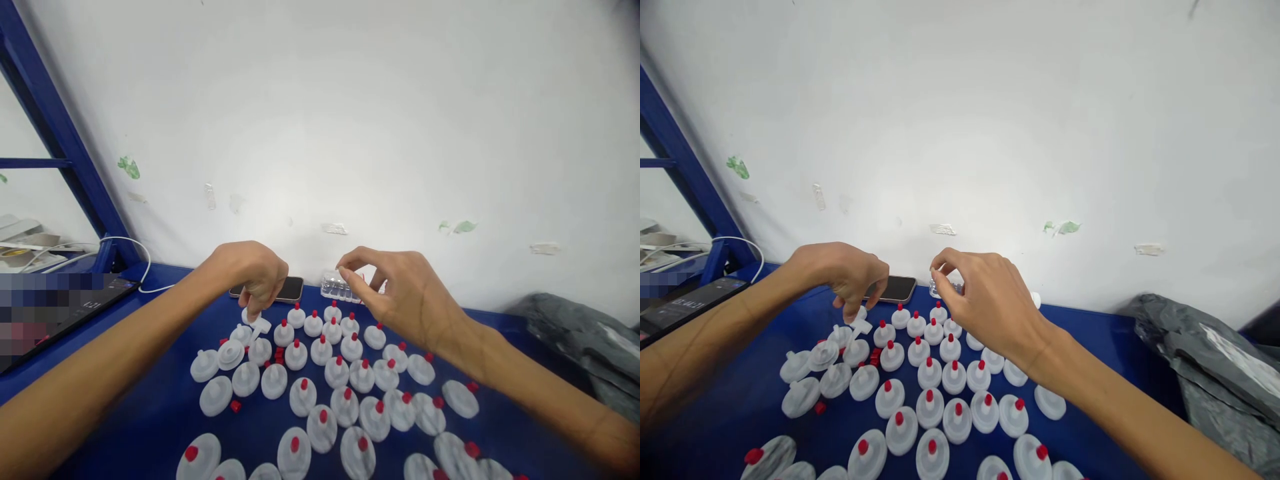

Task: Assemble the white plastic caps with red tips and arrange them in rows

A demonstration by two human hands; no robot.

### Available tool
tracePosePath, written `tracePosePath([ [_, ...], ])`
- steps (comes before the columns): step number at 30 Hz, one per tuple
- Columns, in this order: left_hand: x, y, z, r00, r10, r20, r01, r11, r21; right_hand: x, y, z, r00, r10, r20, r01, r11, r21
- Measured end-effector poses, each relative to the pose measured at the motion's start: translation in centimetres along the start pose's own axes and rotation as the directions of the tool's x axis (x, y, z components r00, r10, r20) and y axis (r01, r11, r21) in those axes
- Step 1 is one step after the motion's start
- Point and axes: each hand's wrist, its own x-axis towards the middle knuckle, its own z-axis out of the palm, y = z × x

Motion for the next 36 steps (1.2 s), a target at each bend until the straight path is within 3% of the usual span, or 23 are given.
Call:
tracePosePath([
  [4, 1.2, 0.2, 0.3, 0.997, 0.006, 0.082, -0.006, 1.0, -0.005, -0.1, -0.1, 0.1, 1.0, -0.004, 0.012, 0.004, 1.0, 0.005],
  [8, 1.8, 0.3, 0.3, 0.995, 0.039, 0.088, -0.038, 0.999, -0.005, 0.0, -0.2, -0.1, 1.0, -0.002, -0.001, 0.002, 1.0, 0.003],
  [14, 0.4, -1.0, 0.2, 0.998, 0.068, -0.008, -0.068, 0.998, -0.018, 0.0, -0.1, -0.1, 1.0, -0.012, 0.014, 0.012, 1.0, 0.025],
  [18, -1.6, -2.0, -0.2, 0.975, 0.181, -0.132, -0.2, 0.969, -0.147, -0.2, -0.2, 0.1, 0.998, -0.056, 0.028, 0.054, 0.996, 0.066],
  [21, -3.0, -2.0, -0.6, 0.914, 0.305, -0.268, -0.373, 0.89, -0.262, -0.4, -0.4, 0.5, 0.991, -0.112, 0.075, 0.104, 0.989, 0.106],
  [24, -3.9, -1.4, -0.9, 0.808, 0.423, -0.41, -0.56, 0.767, -0.313, -0.6, -0.6, 0.8, 0.982, -0.152, 0.109, 0.136, 0.981, 0.14],
  [27, -4.3, -0.7, -1.1, 0.697, 0.493, -0.52, -0.696, 0.638, -0.329, -0.7, -0.8, 0.9, 0.98, -0.193, 0.042, 0.184, 0.97, 0.159],
  [29, -4.3, -0.5, -1.3, 0.646, 0.505, -0.573, -0.747, 0.573, -0.337, -0.6, -0.8, 0.6, 0.975, -0.217, -0.044, 0.221, 0.966, 0.135],
  [33, -4.5, -0.6, -1.5, 0.6, 0.458, -0.656, -0.783, 0.506, -0.363, -0.4, -0.6, -0.3, 0.953, -0.235, -0.192, 0.249, 0.967, 0.048],
  [36, -4.7, -0.6, -1.0, 0.593, 0.378, -0.711, -0.773, 0.516, -0.37, -0.3, -0.6, -1.2, 0.945, -0.23, -0.235, 0.231, 0.973, -0.022],
])
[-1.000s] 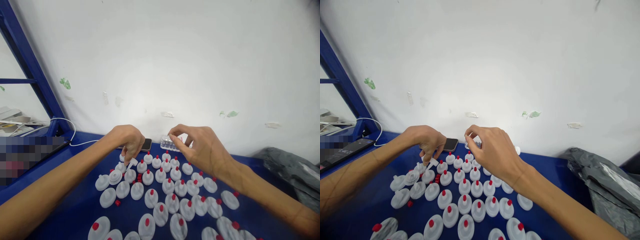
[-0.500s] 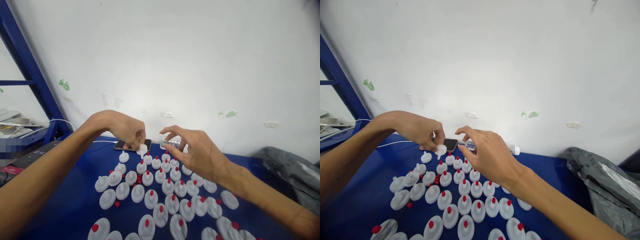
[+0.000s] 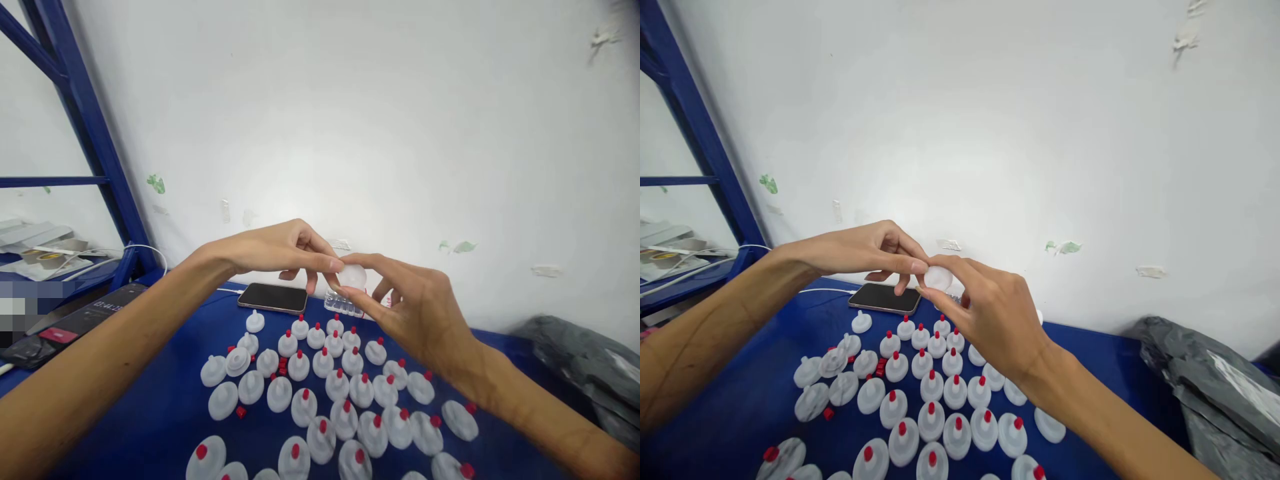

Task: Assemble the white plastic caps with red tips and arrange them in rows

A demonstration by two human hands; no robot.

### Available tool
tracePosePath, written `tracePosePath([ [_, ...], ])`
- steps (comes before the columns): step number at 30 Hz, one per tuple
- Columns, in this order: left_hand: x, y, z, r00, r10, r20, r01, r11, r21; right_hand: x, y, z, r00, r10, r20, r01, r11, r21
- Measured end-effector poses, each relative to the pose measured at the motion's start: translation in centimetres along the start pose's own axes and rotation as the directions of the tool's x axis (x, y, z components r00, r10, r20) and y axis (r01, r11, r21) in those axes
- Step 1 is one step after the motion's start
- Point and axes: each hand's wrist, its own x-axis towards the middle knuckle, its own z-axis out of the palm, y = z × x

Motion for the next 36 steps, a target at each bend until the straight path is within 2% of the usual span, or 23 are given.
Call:
tracePosePath([
  [3, -1.1, -0.8, 0.9, 0.99, -0.066, -0.123, 0.077, 0.993, 0.092, 0.3, 0.0, -0.6, 0.999, 0.026, -0.038, -0.028, 0.998, -0.06],
  [7, -4.1, -2.8, 3.3, 0.932, -0.152, -0.328, 0.256, 0.919, 0.3, 0.5, -0.2, -1.3, 0.998, 0.043, -0.042, -0.046, 0.997, -0.066],
  [13, -9.3, -5.3, 6.5, 0.851, -0.262, -0.456, 0.44, 0.829, 0.344, 0.3, -1.2, -2.2, 0.998, -0.059, 0.004, 0.059, 0.997, -0.054],
  [17, -10.3, -7.1, 7.1, 0.827, -0.298, -0.478, 0.469, 0.834, 0.292, 0.2, -1.6, -2.2, 0.991, -0.133, 0.025, 0.135, 0.987, -0.088],
  [21, -10.7, -7.7, 7.5, 0.807, -0.313, -0.5, 0.479, 0.843, 0.246, 0.1, -1.5, -1.6, 0.99, -0.134, 0.044, 0.139, 0.982, -0.127],
  [26, -11.9, -7.8, 7.5, 0.821, -0.341, -0.458, 0.483, 0.842, 0.24, -0.1, -1.0, -0.8, 0.99, -0.106, 0.088, 0.117, 0.984, -0.136],
  [31, -12.4, -9.7, 6.8, 0.845, -0.358, -0.396, 0.465, 0.859, 0.215, -0.4, -1.0, -0.3, 0.984, -0.086, 0.156, 0.112, 0.98, -0.164],
  [36, -12.4, -11.5, 6.2, 0.872, -0.401, -0.281, 0.449, 0.884, 0.131, -0.5, -1.1, -0.1, 0.979, -0.084, 0.183, 0.119, 0.975, -0.188],
])
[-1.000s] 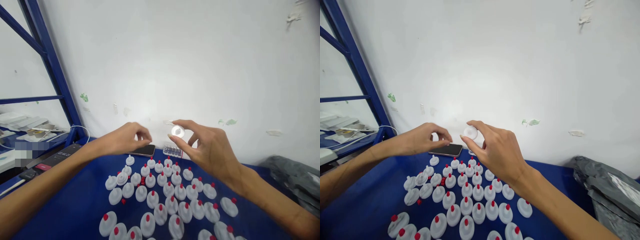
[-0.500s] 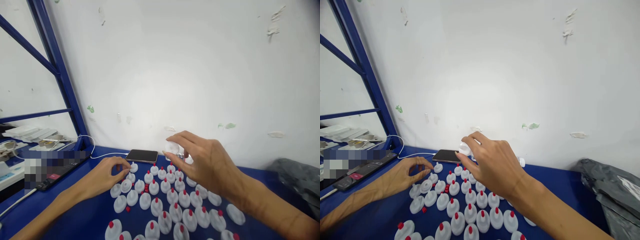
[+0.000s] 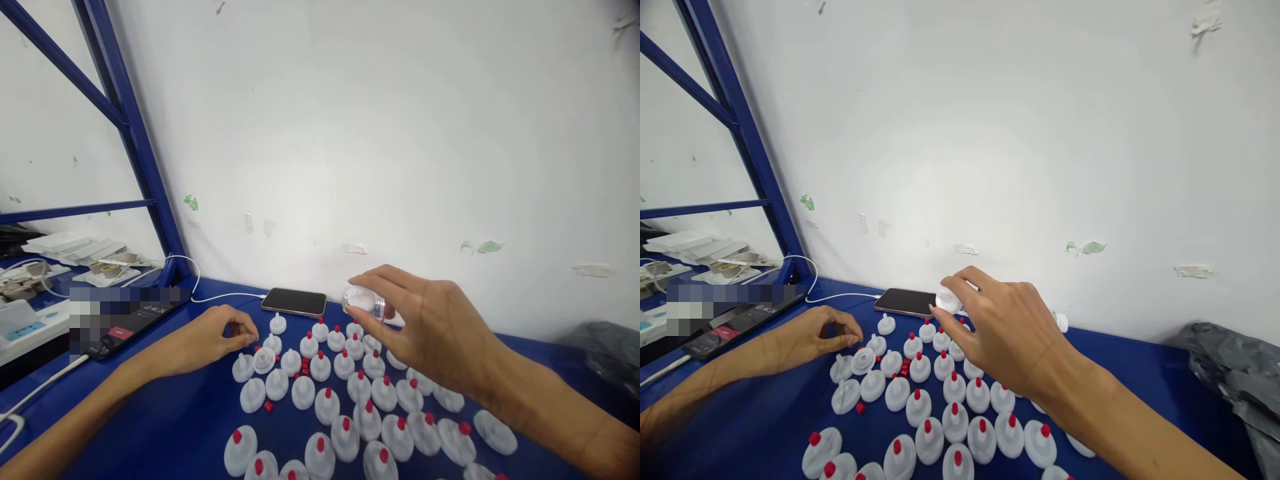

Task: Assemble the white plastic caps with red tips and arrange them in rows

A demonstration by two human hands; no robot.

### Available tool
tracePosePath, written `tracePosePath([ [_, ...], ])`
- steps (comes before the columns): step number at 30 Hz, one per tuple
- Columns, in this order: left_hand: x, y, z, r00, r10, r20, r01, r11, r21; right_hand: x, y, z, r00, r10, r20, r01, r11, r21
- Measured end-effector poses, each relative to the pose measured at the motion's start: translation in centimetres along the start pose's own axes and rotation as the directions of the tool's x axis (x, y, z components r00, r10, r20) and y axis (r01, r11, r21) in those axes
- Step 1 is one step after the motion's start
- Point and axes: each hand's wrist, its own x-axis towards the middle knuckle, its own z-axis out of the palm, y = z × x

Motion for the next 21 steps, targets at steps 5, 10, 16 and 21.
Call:
tracePosePath([
  [5, 0.6, -1.3, 0.7, 0.997, -0.001, 0.083, 0.005, 0.999, -0.048, -0.1, -0.1, 0.1, 1.0, 0.006, 0.013, -0.005, 1.0, -0.011],
  [10, 0.8, -1.4, 1.2, 0.997, 0.008, 0.083, -0.004, 0.999, -0.051, -0.1, -0.3, 0.2, 1.0, -0.004, 0.027, 0.005, 1.0, -0.018],
  [16, 0.4, -0.4, 0.2, 0.994, -0.025, -0.111, 0.022, 0.999, -0.025, -0.3, -0.3, 0.9, 0.998, -0.056, 0.014, 0.056, 0.998, -0.025],
  [21, -0.2, 1.0, 0.0, 0.96, -0.021, -0.278, -0.027, 0.986, -0.167, -0.5, -0.7, 1.7, 0.996, -0.084, 0.044, 0.085, 0.996, -0.024],
])
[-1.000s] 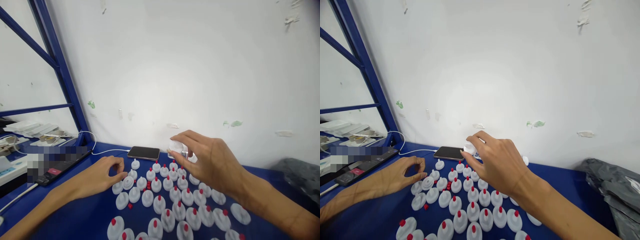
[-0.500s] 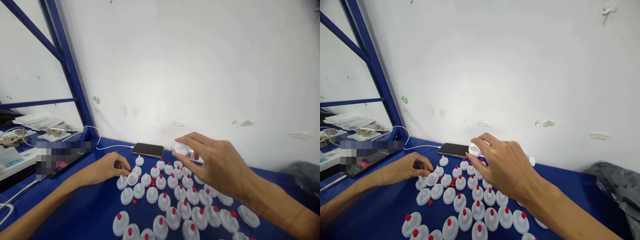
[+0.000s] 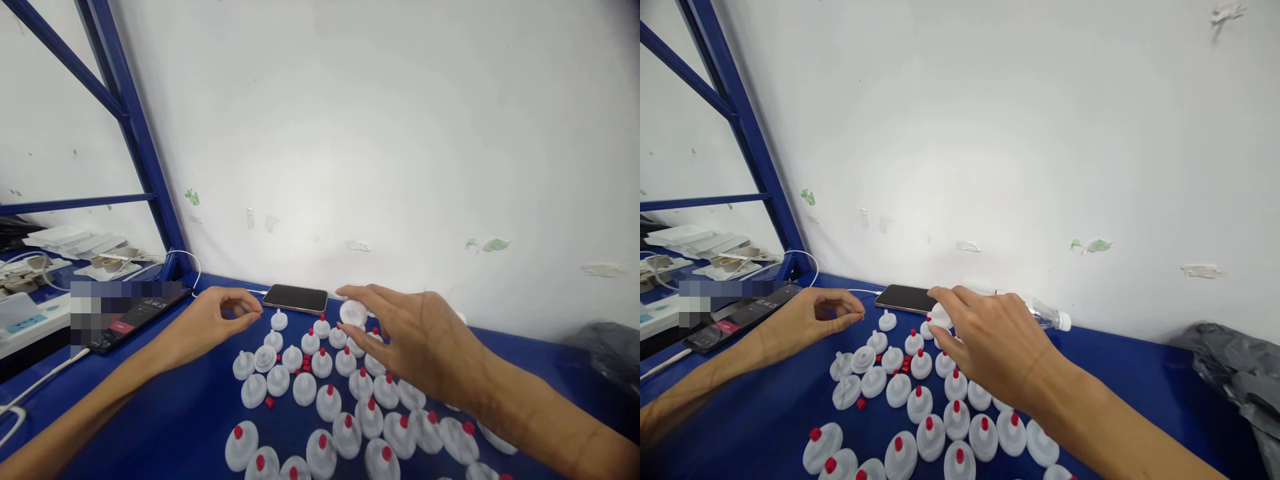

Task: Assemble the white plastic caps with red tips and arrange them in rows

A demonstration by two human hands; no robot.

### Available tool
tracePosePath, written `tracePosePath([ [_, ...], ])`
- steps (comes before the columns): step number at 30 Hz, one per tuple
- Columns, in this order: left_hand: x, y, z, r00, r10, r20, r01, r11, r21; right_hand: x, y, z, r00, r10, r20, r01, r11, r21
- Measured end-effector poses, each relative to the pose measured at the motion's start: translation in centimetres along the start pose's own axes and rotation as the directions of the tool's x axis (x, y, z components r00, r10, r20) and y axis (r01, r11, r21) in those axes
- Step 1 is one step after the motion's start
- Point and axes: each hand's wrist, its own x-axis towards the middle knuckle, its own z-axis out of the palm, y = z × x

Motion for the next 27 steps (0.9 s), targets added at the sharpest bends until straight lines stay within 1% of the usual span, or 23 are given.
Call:
tracePosePath([
  [4, -1.0, 1.9, 1.1, 0.996, 0.05, -0.072, -0.059, 0.99, -0.128, 0.0, -0.9, 0.4, 0.999, 0.012, 0.045, -0.012, 1.0, -0.002],
  [7, -1.8, 3.3, 2.1, 0.992, 0.078, -0.098, -0.098, 0.971, -0.219, -0.2, -1.6, 0.5, 0.998, 0.0, 0.057, -0.002, 0.999, 0.034],
  [12, -2.9, 5.2, 3.4, 0.993, 0.065, -0.101, -0.097, 0.929, -0.358, -0.5, -2.6, 0.5, 0.997, -0.016, 0.081, 0.003, 0.989, 0.149],
  [17, -3.7, 6.3, 4.0, 0.994, 0.063, -0.087, -0.097, 0.876, -0.473, -0.8, -3.7, 0.6, 0.995, -0.033, 0.095, 0.012, 0.977, 0.213],
  [19, -4.0, 6.7, 4.2, 0.995, 0.066, -0.069, -0.092, 0.854, -0.512, -1.1, -4.4, 0.5, 0.995, -0.008, 0.103, -0.022, 0.96, 0.28],
  [22, -4.4, 7.1, 4.4, 0.997, 0.078, 0.014, -0.055, 0.807, -0.588, -1.4, -5.6, 0.1, 0.994, 0.085, 0.061, -0.101, 0.935, 0.34],
  [25, -4.7, 7.3, 4.9, 0.991, 0.099, 0.085, -0.017, 0.744, -0.668, -1.6, -6.3, -0.1, 0.993, 0.115, -0.024, -0.1, 0.939, 0.329],
  [27, -4.7, 7.3, 5.1, 0.99, 0.101, 0.096, -0.008, 0.725, -0.689, -1.6, -6.3, 0.0, 0.994, 0.103, -0.03, -0.086, 0.93, 0.357],
])
